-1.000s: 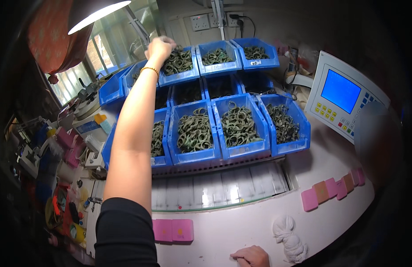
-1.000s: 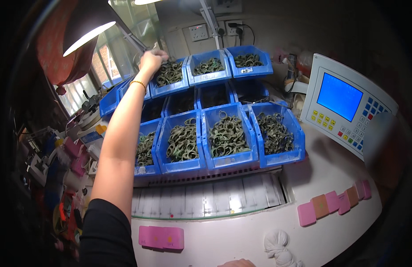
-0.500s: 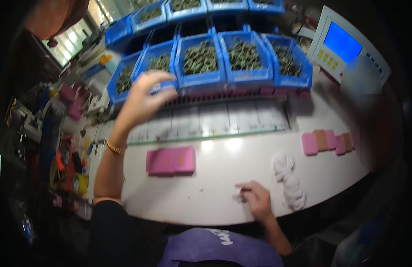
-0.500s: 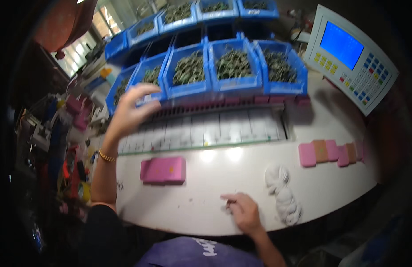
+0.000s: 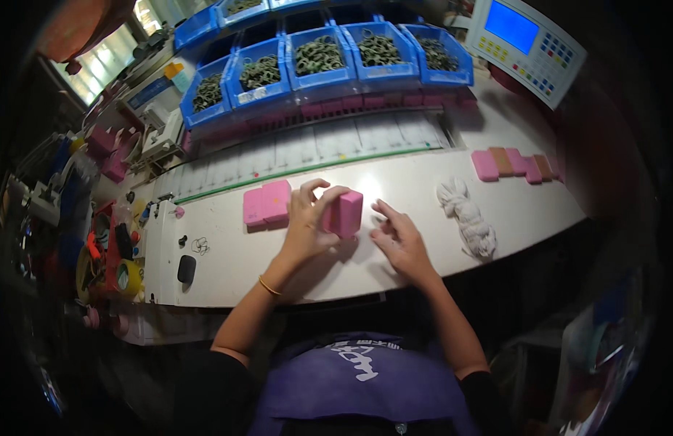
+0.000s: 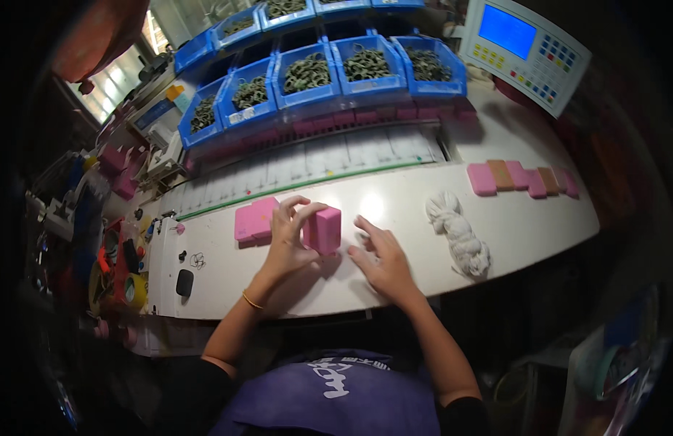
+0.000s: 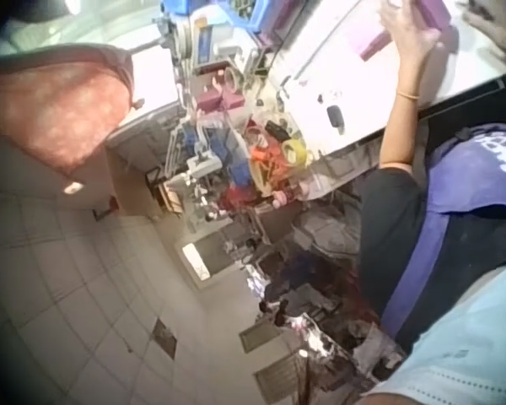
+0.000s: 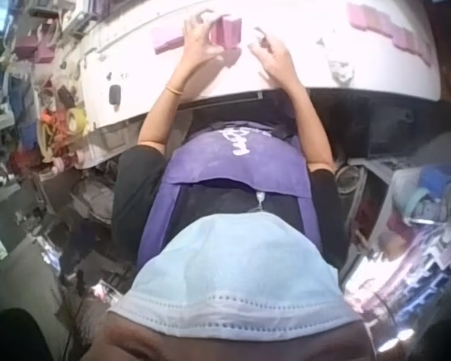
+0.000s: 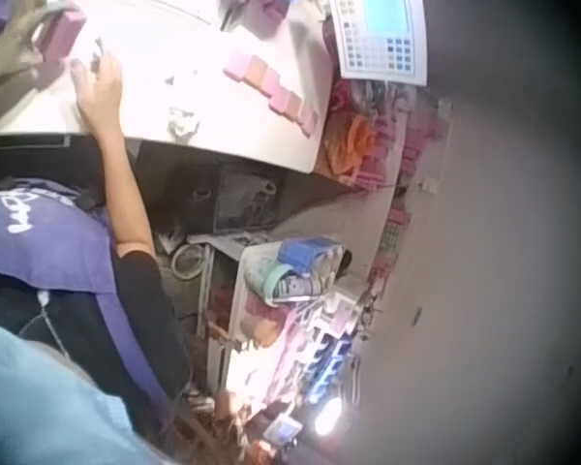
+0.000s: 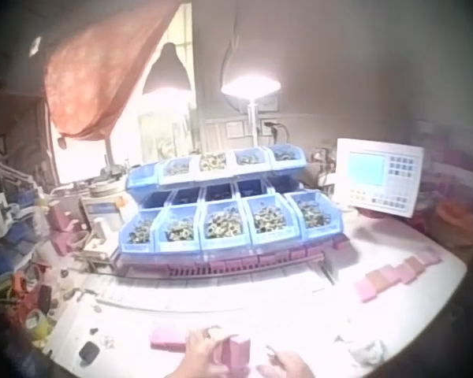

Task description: The recorder is assembling small decorative figurines or ornaments by placing parts into molds and cleaning them.

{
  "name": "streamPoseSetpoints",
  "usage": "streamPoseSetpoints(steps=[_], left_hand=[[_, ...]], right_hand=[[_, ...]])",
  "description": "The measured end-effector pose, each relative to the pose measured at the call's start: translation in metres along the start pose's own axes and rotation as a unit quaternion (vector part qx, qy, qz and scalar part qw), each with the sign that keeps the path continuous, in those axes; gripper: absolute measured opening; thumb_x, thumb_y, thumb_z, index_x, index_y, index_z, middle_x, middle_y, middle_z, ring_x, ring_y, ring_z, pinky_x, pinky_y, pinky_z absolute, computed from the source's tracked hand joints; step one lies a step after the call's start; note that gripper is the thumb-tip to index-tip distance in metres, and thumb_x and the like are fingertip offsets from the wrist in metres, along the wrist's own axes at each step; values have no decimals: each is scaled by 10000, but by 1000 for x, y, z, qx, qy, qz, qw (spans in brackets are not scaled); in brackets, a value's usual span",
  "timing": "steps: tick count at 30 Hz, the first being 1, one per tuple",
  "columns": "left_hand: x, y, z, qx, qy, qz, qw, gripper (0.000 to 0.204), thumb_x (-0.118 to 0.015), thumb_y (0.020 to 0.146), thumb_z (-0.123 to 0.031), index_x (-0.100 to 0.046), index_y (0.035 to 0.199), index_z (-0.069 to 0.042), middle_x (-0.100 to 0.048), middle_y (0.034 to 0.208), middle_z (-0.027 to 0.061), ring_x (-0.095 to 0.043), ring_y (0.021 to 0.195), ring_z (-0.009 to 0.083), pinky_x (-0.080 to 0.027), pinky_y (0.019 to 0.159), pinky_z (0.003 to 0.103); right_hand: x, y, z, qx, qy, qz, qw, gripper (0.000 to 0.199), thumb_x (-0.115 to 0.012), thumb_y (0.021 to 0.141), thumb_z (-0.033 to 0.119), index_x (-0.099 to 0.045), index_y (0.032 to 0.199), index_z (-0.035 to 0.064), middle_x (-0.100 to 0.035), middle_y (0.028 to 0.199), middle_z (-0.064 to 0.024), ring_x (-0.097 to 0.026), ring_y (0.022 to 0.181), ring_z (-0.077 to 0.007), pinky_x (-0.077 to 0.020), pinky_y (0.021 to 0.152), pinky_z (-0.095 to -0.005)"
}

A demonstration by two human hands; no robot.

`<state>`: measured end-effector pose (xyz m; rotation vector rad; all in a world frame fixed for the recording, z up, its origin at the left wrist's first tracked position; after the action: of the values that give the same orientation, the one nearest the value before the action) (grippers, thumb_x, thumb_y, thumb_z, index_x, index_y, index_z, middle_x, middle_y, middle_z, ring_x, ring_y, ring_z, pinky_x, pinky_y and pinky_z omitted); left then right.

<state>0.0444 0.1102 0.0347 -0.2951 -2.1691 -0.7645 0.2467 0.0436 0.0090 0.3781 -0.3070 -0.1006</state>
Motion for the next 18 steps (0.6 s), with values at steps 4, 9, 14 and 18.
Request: streamPoseSetpoints(steps=[4,9,14,18], left_hand=[[-18,-23,-16,22,-143,-35,989,840,-872,607,-147,-539,1374,-236,-501,1282,127,-527,1122,369,-466,976,444],[-8,-50,-32,39,-120,-27,992,913,-852,663,-148,-425,1469,-112,-548,1258,185,-543,1158,344,-458,1001,447],[-4,-72,-54,21,7,-193,981,873,-871,725,-182,-414,1445,3,-601,1136,195,-577,1012,384,-468,910,466],[-4,-141,-77,-113,-66,-117,985,359,-819,752,-30,-640,1062,3,-660,919,140,-650,802,318,-534,736,397]], right_hand=[[-17,-2,3,-73,19,53,996,635,-733,904,247,-496,1460,49,-632,1017,-148,-634,894,-243,-517,842,-348],[-14,-18,13,-24,3,106,994,548,-756,876,191,-595,1392,97,-662,1048,-114,-651,880,-196,-531,816,-321],[-11,-21,-2,-32,81,13,996,396,-689,925,81,-652,1319,74,-670,1158,-131,-659,997,-176,-541,847,-314],[-1,-13,4,-40,95,51,993,488,-723,914,153,-592,1374,56,-628,1150,-129,-613,956,-163,-519,863,-318]])
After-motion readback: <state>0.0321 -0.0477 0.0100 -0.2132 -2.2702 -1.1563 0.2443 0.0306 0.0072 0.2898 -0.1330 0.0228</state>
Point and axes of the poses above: each hand's wrist, its own y-axis towards the middle knuckle, its own x-axis out of the back of the hand, z = x × y, the point moved 2 cm from there along y, towards the middle knuckle
